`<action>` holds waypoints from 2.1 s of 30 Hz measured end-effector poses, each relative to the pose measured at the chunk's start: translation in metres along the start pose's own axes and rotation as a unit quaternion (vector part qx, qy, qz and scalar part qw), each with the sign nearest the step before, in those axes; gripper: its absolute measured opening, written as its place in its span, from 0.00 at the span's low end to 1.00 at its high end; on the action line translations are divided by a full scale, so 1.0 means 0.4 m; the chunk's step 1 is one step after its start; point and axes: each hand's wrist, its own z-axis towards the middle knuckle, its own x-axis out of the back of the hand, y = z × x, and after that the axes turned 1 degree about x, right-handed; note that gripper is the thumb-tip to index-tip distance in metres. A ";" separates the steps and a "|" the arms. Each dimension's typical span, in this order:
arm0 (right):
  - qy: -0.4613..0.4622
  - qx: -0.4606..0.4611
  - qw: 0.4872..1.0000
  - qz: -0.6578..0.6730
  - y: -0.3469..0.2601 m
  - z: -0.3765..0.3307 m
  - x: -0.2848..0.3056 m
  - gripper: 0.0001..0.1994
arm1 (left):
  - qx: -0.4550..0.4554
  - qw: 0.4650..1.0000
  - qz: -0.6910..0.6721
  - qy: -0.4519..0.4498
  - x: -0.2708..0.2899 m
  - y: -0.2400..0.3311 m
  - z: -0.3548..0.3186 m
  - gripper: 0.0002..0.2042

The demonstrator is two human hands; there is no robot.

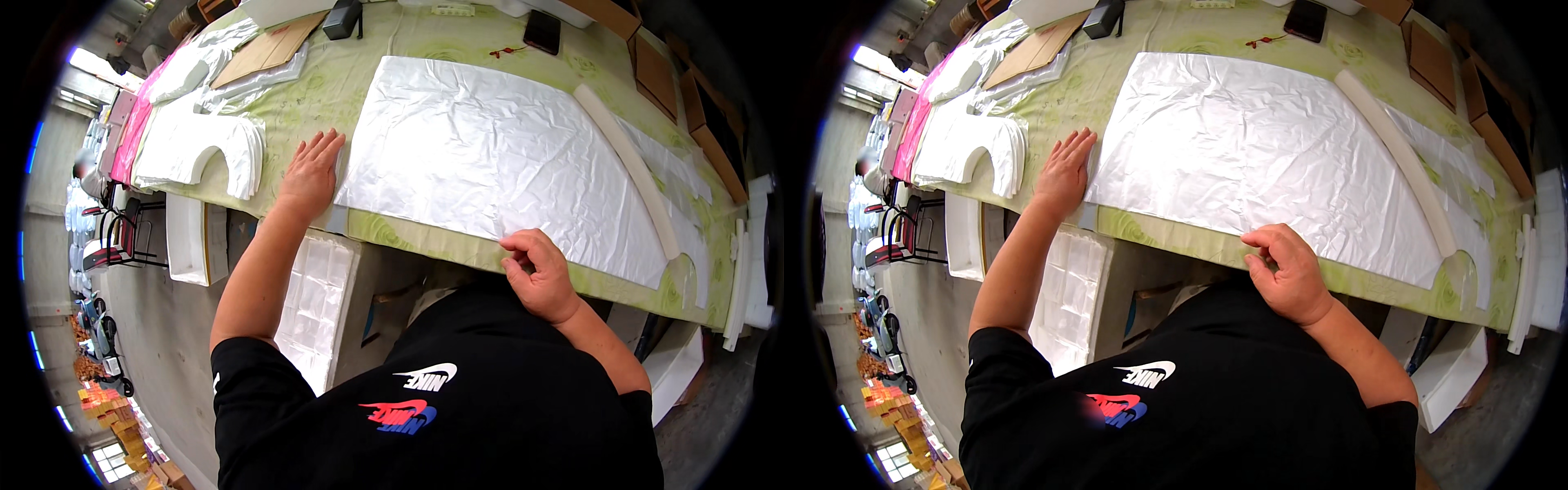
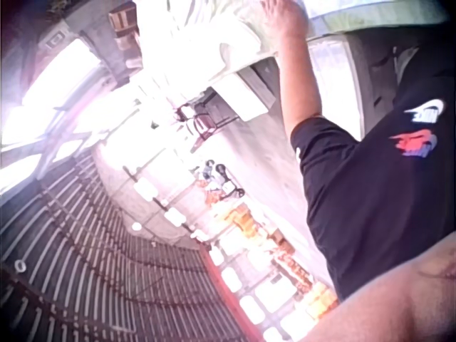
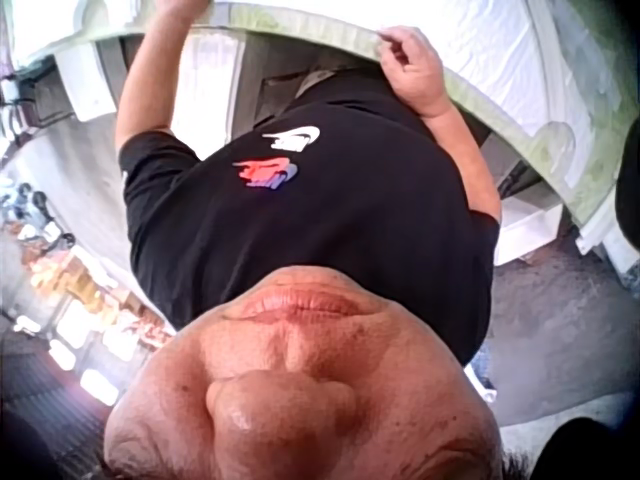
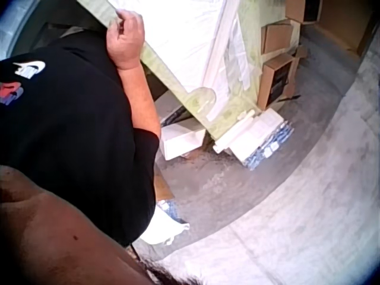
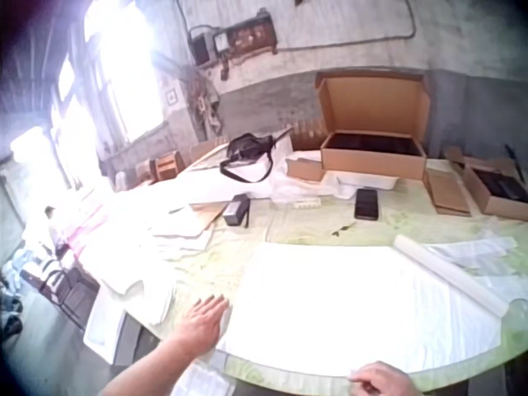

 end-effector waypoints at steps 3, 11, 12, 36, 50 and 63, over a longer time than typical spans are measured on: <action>0.013 -0.004 1.000 0.009 0.004 -0.005 -0.010 0.14 | 0.035 0.997 -0.070 -0.004 -0.025 -0.017 0.003 0.24; 0.165 0.100 0.961 -0.198 0.049 0.001 0.144 0.15 | -0.014 1.000 -0.012 -0.007 -0.061 -0.075 -0.012 0.29; 0.212 0.111 0.935 -0.260 0.068 -0.002 0.189 0.15 | -0.012 1.000 -0.008 -0.011 -0.052 -0.082 -0.007 0.29; 0.138 -0.303 0.929 -0.162 -0.027 -0.276 0.291 0.37 | -0.301 0.919 -0.247 -0.059 0.047 0.597 0.121 0.30; 0.351 -0.219 0.910 -0.023 0.040 -0.423 0.318 0.14 | -0.355 0.874 -0.148 -0.296 -0.075 1.309 0.224 0.20; 0.369 -0.117 0.920 -0.068 0.063 -0.453 0.351 0.11 | -0.308 0.868 -0.184 -0.342 -0.096 1.307 0.259 0.12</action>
